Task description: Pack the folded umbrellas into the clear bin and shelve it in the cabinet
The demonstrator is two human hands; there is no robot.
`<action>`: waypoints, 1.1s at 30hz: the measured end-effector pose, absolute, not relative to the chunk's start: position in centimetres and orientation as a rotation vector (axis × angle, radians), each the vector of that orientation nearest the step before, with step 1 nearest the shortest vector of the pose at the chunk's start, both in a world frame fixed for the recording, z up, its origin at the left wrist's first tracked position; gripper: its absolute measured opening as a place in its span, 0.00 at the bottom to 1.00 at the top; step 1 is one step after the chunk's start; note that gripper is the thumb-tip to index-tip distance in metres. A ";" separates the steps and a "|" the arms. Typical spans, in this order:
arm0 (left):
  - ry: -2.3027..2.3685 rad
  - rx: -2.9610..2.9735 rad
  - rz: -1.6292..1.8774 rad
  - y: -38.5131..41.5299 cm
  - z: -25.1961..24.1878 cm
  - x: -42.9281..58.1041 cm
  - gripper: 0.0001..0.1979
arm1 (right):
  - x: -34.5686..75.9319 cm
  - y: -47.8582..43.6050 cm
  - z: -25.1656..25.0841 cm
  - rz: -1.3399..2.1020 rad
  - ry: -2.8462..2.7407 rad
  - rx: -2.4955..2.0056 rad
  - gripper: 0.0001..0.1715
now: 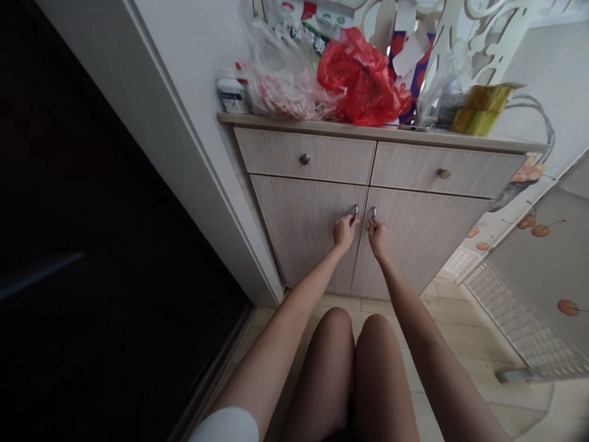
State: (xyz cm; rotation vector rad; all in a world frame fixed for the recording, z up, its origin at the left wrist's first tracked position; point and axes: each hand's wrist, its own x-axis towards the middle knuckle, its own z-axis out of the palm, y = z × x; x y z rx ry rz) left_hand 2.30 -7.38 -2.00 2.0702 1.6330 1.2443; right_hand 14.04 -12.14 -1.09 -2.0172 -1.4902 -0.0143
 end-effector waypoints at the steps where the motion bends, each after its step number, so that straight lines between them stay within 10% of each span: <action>1: 1.630 2.068 1.247 -7.4 -2.1 2.3 0.09 | 14.0 -12.1 -1.1 -0.009 -1.491 -2.021 0.30; 13: 1.583 1.965 1.204 -8.1 -0.6 1.9 0.11 | 15.4 -11.4 -1.1 0.255 -1.428 -1.775 0.25; 22: 0.552 0.928 1.150 -15.0 -2.3 -3.4 0.27 | 19.4 -19.0 -2.0 1.328 -0.915 -0.703 0.51; 33: 0.408 0.649 1.234 -17.6 -3.5 -0.7 0.24 | 16.9 -20.8 -3.3 1.448 -0.819 -0.537 0.39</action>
